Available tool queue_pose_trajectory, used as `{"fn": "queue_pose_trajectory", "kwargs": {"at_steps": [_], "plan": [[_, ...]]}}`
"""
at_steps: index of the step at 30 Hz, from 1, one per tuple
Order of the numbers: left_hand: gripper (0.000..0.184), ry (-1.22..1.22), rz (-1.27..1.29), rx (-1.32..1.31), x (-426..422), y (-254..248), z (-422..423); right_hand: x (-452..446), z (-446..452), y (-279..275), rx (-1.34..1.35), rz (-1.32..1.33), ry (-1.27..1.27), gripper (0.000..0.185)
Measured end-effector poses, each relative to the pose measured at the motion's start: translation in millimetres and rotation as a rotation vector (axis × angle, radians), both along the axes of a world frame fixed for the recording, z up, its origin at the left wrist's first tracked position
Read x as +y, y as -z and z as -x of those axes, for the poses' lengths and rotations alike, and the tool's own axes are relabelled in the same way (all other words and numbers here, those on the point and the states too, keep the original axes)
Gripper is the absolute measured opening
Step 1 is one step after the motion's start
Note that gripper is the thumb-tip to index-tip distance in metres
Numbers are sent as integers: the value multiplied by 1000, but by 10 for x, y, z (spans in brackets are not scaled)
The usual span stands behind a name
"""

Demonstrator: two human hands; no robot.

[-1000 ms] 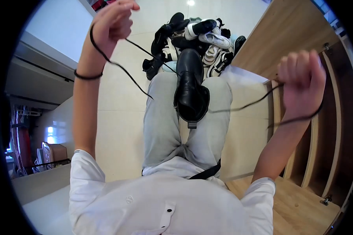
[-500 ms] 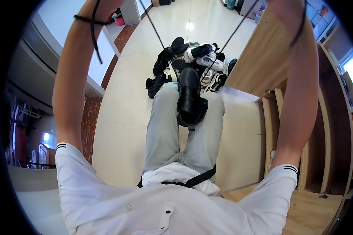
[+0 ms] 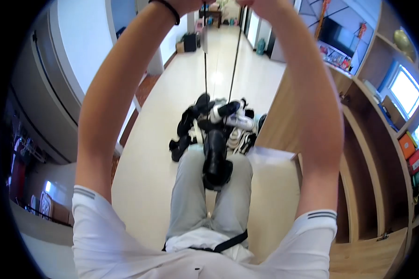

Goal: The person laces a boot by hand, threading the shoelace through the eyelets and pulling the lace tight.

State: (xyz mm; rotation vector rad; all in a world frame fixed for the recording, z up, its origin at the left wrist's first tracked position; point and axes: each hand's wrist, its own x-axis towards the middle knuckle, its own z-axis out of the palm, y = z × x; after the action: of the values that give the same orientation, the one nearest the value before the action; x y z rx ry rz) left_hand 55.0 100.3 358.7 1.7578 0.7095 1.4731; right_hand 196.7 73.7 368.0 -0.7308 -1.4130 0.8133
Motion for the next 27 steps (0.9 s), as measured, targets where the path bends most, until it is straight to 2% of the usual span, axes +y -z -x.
{"fn": "queue_pose_trajectory", "kwargs": {"at_steps": [1, 2, 4, 7, 12, 13, 16, 17, 18, 20, 22, 24, 25, 27], "plan": [[33, -37, -10, -10, 46, -84, -36, 117, 15, -6, 10, -5, 15, 27], [34, -75, -15, -19, 60, -167, -60, 198, -7, -47, -3, 21, -73, 29], [27, -55, -66, -78, 103, -319, -76, 220, -51, -135, -2, -31, -143, 32], [21, 6, -193, -96, 55, -513, -41, 206, -35, -335, 16, -91, -97, 32], [20, 26, -196, -153, -173, -718, -39, -163, 50, -512, 74, -115, -63, 29], [21, 44, -189, -181, -184, -737, -42, -70, -6, -530, 91, -118, -135, 34], [16, 216, -110, -300, -398, -650, -71, -28, -42, -483, 185, -85, -280, 31], [15, 250, -89, -278, -391, -656, -38, -32, -71, -462, 199, -87, -277, 24], [15, 249, -95, -279, -392, -658, -25, -38, -81, -451, 197, -92, -279, 24], [15, 321, -31, -341, -382, -644, 4, -37, -89, -431, 114, -175, -99, 22], [17, 337, -20, -338, -288, -652, 28, 13, -149, -410, 101, -201, -103, 21], [20, 250, -139, -231, -217, -644, 36, 70, -176, -393, 36, -375, -199, 24], [20, 250, -141, -231, -194, -635, 35, 64, -175, -394, 35, -377, -198, 24], [23, 249, -289, -175, -138, -617, 33, 34, -166, -400, -18, -462, -68, 22]]}}
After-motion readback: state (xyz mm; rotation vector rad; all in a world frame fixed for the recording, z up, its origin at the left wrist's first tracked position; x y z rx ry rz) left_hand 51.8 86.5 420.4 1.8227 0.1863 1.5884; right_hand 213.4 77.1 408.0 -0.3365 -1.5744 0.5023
